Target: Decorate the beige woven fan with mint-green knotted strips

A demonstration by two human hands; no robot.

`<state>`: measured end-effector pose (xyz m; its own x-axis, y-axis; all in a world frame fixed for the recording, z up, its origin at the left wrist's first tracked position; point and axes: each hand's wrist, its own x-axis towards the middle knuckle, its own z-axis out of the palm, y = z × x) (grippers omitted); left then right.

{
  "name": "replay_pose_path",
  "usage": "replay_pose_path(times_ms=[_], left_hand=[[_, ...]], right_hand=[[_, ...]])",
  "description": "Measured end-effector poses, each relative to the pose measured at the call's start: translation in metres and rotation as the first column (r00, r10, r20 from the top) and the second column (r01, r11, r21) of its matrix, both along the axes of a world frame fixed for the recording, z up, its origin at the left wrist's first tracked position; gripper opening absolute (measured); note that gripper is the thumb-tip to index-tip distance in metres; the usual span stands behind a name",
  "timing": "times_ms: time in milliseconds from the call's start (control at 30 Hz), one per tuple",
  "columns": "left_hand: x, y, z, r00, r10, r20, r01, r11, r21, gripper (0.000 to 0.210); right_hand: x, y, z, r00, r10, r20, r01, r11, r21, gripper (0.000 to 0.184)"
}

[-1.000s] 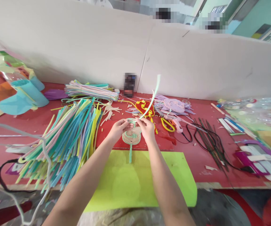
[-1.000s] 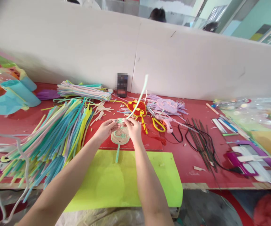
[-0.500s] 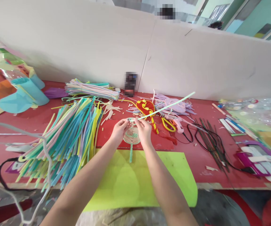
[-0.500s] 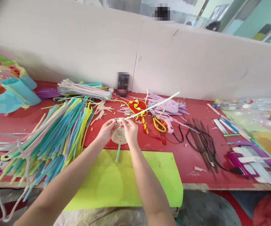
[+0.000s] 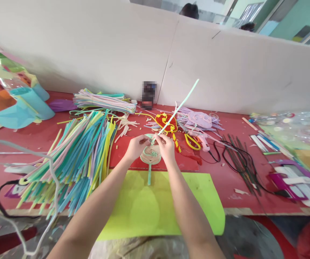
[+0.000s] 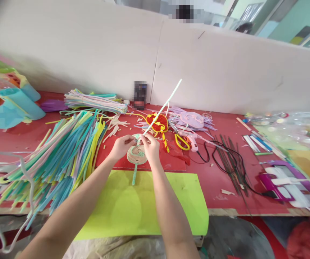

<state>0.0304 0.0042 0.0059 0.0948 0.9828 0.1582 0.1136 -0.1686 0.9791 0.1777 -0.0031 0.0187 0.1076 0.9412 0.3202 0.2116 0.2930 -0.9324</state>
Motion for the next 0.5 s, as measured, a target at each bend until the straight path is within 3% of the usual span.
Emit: replay_pose_path(times_ms=[100, 233, 500], left_hand=[[0.006, 0.001, -0.003, 0.973, 0.023, 0.230, -0.007, 0.998, -0.070, 0.027], [0.014, -0.001, -0.007, 0.866, 0.014, 0.499, 0.073, 0.985, -0.154, 0.031], [0.013, -0.004, -0.005, 0.872, 0.092, 0.481, -0.018, 0.988, -0.156, 0.027]], right_hand=[[0.000, 0.002, -0.003, 0.997, -0.012, -0.076, 0.008, 0.999, -0.054, 0.033], [-0.004, 0.002, -0.004, 0.982, -0.053, -0.179, 0.035, 0.995, -0.097, 0.035], [-0.013, -0.001, -0.004, 0.963, -0.036, -0.266, 0.000, 0.991, -0.136, 0.035]])
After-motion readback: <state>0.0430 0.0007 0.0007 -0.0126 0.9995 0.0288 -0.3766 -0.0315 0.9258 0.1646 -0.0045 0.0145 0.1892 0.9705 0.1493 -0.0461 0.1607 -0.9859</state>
